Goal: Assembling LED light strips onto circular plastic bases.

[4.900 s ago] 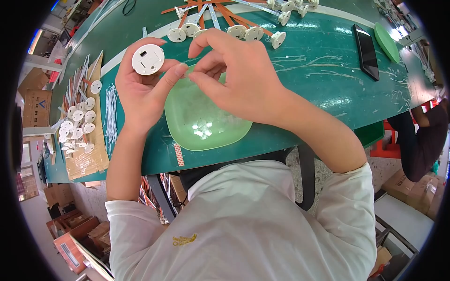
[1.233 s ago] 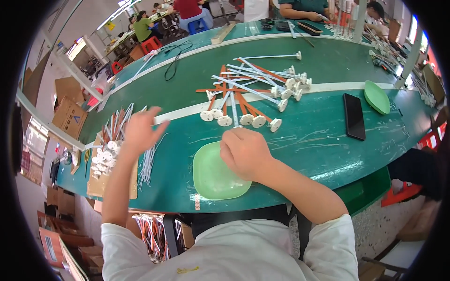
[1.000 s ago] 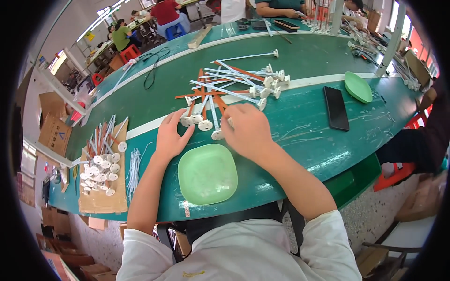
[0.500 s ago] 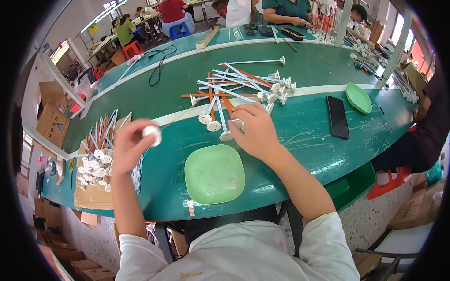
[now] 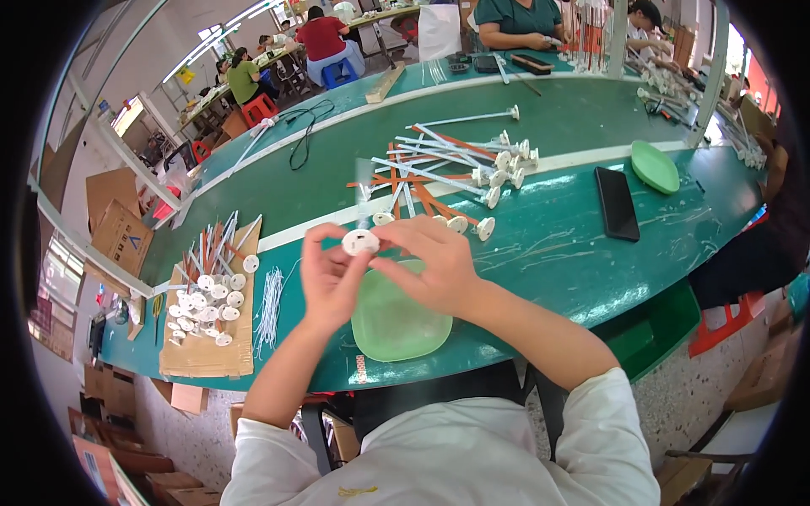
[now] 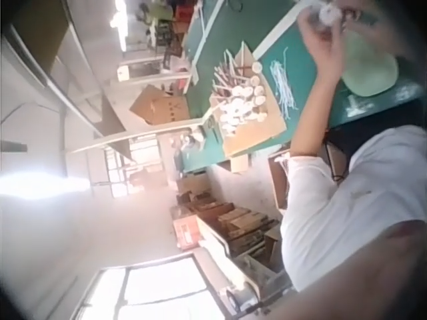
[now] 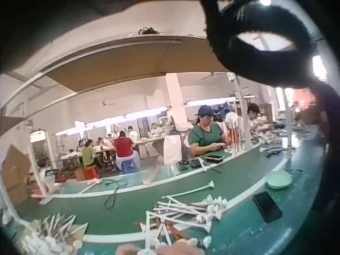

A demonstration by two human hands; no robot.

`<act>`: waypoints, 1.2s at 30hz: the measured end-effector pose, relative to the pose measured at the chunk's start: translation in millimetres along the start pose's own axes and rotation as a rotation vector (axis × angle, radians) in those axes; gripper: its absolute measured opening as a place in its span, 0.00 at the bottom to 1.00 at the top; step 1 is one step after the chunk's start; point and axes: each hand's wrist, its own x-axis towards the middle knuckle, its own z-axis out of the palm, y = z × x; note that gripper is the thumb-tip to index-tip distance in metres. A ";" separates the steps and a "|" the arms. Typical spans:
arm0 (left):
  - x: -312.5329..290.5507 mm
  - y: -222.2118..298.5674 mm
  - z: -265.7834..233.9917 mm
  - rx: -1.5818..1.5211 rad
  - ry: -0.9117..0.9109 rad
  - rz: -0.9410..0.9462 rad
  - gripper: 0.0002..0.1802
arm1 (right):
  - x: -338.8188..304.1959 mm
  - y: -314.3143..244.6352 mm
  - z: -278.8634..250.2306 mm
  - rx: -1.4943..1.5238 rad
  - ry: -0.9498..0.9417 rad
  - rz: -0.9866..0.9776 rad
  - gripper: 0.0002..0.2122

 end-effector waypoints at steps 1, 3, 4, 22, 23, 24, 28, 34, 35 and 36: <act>-0.6 -0.9 5.1 0.001 -0.012 -0.014 0.18 | -3.2 4.6 0.9 0.008 0.030 -0.009 0.13; 1.5 -1.7 11.7 0.199 -0.113 -0.057 0.26 | -6.1 15.8 -4.6 0.002 0.019 -0.015 0.12; 2.9 -8.8 9.3 0.197 -0.117 -0.075 0.26 | -7.8 19.9 -5.7 -0.001 -0.002 -0.038 0.11; -9.6 -22.8 -5.8 0.434 -0.173 0.203 0.21 | -13.0 12.0 0.7 -0.075 -0.163 -0.028 0.09; -8.3 -22.6 -5.5 0.436 -0.170 0.205 0.21 | -13.7 10.5 1.9 -0.079 -0.149 -0.025 0.09; -8.3 -19.6 -8.0 0.470 -0.150 0.236 0.21 | -13.7 9.4 5.6 -0.061 -0.150 -0.035 0.09; -4.7 -13.8 -9.3 0.429 -0.179 0.303 0.22 | -7.2 5.7 3.8 -0.096 -0.199 -0.081 0.09; -4.9 -22.7 -10.1 0.334 -0.129 0.185 0.20 | -12.0 -0.5 -14.1 -0.194 -0.411 0.036 0.12; -4.7 -23.6 -17.0 0.344 -0.122 0.170 0.17 | -10.9 -1.6 -15.9 -0.223 -0.663 0.115 0.13; -4.4 -25.0 -19.7 0.352 -0.116 0.171 0.17 | -10.4 -5.2 -14.1 -0.217 -0.664 0.107 0.13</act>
